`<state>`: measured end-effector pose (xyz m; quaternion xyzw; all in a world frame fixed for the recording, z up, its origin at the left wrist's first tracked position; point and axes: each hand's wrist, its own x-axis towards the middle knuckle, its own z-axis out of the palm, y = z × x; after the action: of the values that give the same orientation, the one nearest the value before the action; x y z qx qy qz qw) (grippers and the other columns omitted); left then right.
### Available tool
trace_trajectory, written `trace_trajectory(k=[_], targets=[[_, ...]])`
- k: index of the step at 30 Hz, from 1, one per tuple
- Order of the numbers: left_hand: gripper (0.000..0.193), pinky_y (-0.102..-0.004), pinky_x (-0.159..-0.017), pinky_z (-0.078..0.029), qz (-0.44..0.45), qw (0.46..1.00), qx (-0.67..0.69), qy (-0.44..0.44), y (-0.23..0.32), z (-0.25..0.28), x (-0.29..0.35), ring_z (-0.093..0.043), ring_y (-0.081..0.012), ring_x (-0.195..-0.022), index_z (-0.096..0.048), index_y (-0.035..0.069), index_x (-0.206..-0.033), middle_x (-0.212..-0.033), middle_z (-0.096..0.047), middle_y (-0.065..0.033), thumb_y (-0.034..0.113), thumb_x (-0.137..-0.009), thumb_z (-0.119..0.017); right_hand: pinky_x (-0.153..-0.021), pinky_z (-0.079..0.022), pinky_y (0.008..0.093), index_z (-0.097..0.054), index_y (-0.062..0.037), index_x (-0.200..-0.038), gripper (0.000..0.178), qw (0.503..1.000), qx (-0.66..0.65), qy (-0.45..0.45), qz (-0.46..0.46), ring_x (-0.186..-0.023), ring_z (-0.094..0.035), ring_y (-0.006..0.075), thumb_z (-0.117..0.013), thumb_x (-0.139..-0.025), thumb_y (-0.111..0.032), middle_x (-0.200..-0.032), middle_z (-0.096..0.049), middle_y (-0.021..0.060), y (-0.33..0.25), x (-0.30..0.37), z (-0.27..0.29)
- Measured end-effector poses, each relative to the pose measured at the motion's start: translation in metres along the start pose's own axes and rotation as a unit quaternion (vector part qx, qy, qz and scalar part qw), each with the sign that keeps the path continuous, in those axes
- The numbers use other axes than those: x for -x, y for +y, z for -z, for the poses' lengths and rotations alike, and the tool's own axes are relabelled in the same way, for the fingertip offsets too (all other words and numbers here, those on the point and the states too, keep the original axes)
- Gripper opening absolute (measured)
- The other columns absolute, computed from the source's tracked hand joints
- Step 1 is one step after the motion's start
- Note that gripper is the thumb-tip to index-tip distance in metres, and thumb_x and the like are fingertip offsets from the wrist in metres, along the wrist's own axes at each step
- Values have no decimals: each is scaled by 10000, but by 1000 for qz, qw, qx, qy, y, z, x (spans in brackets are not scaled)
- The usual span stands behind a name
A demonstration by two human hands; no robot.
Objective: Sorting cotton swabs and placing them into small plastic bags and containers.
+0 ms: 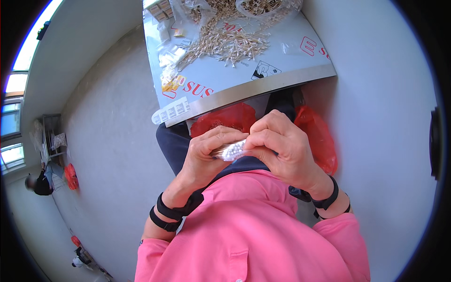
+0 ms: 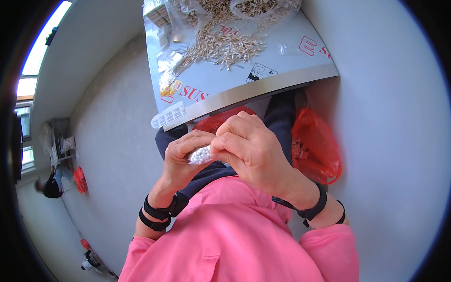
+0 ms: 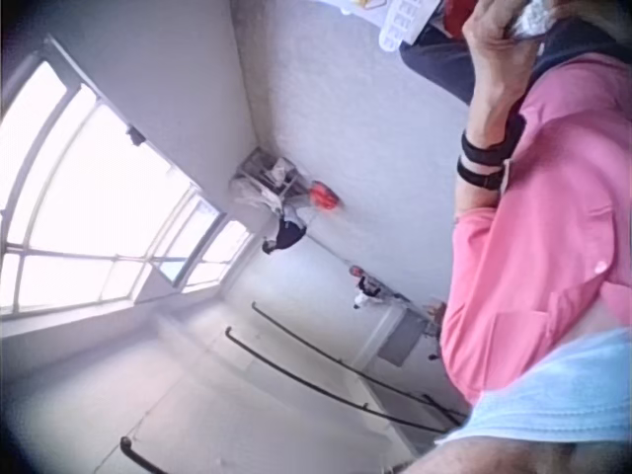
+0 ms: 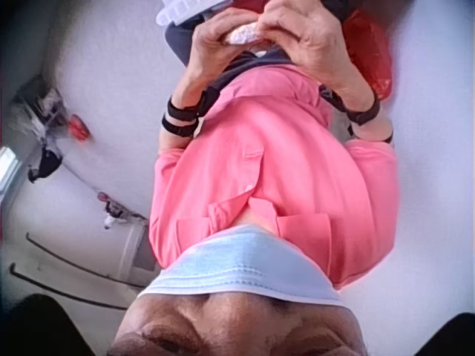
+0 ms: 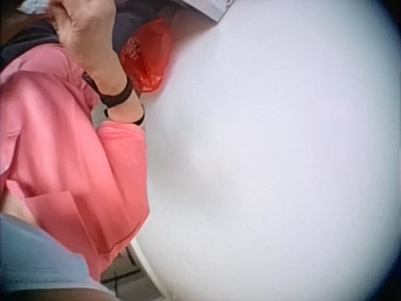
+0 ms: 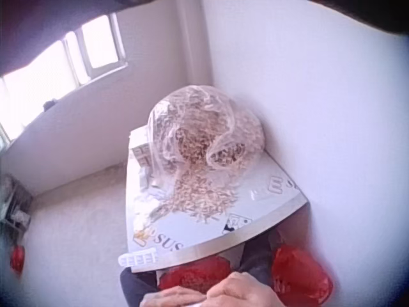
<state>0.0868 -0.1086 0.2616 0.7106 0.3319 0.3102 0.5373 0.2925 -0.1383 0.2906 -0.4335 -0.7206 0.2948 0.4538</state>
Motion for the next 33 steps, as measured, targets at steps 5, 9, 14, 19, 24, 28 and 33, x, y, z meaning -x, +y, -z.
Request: trace_trajectory(k=[5,9,14,19,24,28,33], targets=[[459,-310,-815,-556,-83,989,-108,57,3,7,5,-687,-225,-969,-698,60,-1152,-1091,-699,-98,-19,-709,-794,-680,-411,333,-613,-84,-837,203,990,80,39,111,-764,-563,210,-776,-717,-65,-842,-573,22,-5,2,-1],[422,-307,-809,-564,-128,984,-107,64,10,12,4,-695,-231,-952,-706,49,-1123,-1091,-702,-106,10,-713,-799,-707,-405,346,-610,-93,-833,206,986,83,48,139,-750,-560,216,-783,-721,-84,-856,-583,23,-15,1,2],[395,-317,-785,-560,-86,992,-89,13,15,16,5,-696,-240,-938,-685,29,-1100,-1046,-706,-112,-15,-720,-781,-678,-370,367,-606,-94,-861,221,997,39,29,59,-742,-553,226,-779,-729,-55,-852,-590,31,-18,-3,5],[388,-301,-804,-548,-83,995,-62,-15,2,20,7,-685,-214,-935,-676,18,-1115,-1023,-694,-96,-54,-743,-760,-678,-386,378,-577,-73,-825,208,999,4,-32,-14,-757,-552,258,-776,-765,-66,-800,-565,52,-3,2,-5],[354,-292,-836,-569,167,943,288,0,-2,8,20,-684,-168,-938,-574,2,-1248,-1098,-663,-77,-3,-910,-679,-664,-448,296,-570,-33,-915,129,952,-222,2,-209,-763,-549,144,-685,-909,-91,-813,-570,28,18,13,-13],[321,-341,-852,-586,125,929,346,35,-9,5,27,-702,-211,-921,-536,-30,-1286,-1116,-652,-115,98,-997,-591,-699,-451,219,-548,-27,-1003,121,905,-330,3,-270,-788,-506,45,-591,-1016,-140,-861,-555,-22,20,14,-11],[308,-308,-834,-582,80,948,251,180,1,-7,20,-676,-139,-918,-587,-29,-1243,-1092,-662,-73,190,-1028,-558,-725,-441,200,-551,-40,-1029,90,896,-333,42,-292,-786,-493,35,-583,-1017,-123,-903,-556,-28,18,17,-18]])
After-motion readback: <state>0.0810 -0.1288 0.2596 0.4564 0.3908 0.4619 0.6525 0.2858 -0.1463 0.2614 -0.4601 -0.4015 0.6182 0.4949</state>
